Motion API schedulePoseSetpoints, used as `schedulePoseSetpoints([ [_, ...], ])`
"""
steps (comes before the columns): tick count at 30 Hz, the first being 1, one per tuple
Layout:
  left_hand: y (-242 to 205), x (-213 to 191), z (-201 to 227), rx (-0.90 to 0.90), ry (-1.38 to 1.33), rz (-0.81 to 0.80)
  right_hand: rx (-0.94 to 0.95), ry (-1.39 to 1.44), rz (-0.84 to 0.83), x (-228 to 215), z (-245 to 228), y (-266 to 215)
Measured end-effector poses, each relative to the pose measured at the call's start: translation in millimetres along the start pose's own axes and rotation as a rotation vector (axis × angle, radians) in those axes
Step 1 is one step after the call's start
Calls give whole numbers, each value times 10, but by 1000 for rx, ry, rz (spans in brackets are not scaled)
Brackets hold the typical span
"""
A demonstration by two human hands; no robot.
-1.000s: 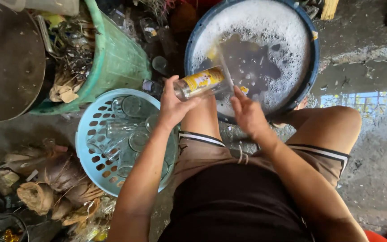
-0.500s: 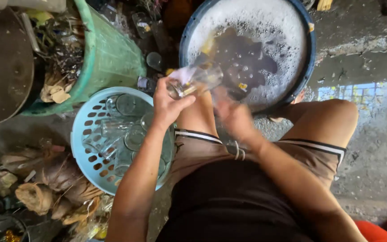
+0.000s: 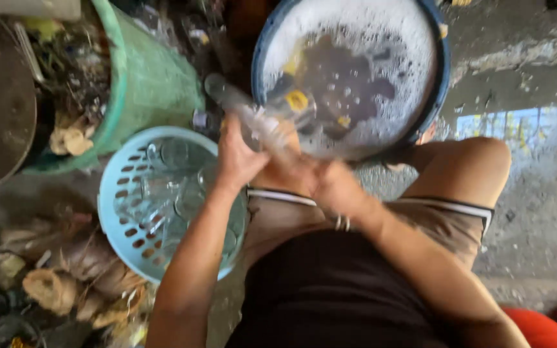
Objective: Scraping labels off glass bottles and washing them in a tub of soapy water
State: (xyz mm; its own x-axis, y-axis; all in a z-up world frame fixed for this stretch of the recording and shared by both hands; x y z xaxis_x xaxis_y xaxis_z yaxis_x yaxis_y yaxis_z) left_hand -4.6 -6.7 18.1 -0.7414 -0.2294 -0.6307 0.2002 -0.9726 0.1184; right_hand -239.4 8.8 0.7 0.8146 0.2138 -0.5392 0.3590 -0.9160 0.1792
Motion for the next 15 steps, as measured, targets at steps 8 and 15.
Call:
schedulePoseSetpoints([
  [8,81,41,69,340,86,96,27,-17,-39,-331,-235,169],
  [15,103,33,-17,474,84,47,461,-68,-112,-194,550,230],
])
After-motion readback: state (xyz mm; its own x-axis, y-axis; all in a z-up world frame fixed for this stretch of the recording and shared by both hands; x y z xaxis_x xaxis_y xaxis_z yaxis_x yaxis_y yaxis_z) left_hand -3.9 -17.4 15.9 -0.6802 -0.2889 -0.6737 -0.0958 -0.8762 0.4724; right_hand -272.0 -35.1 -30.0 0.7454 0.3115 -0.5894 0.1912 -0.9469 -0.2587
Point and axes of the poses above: each hand's wrist, its own y-axis towards the middle knuckle, its own x-axis out of the palm, z = x × y, the point moved 1 cm from there along y, towards the middle knuckle, and after that the axes turned 3 degrees about z, right-handed, at the moved point
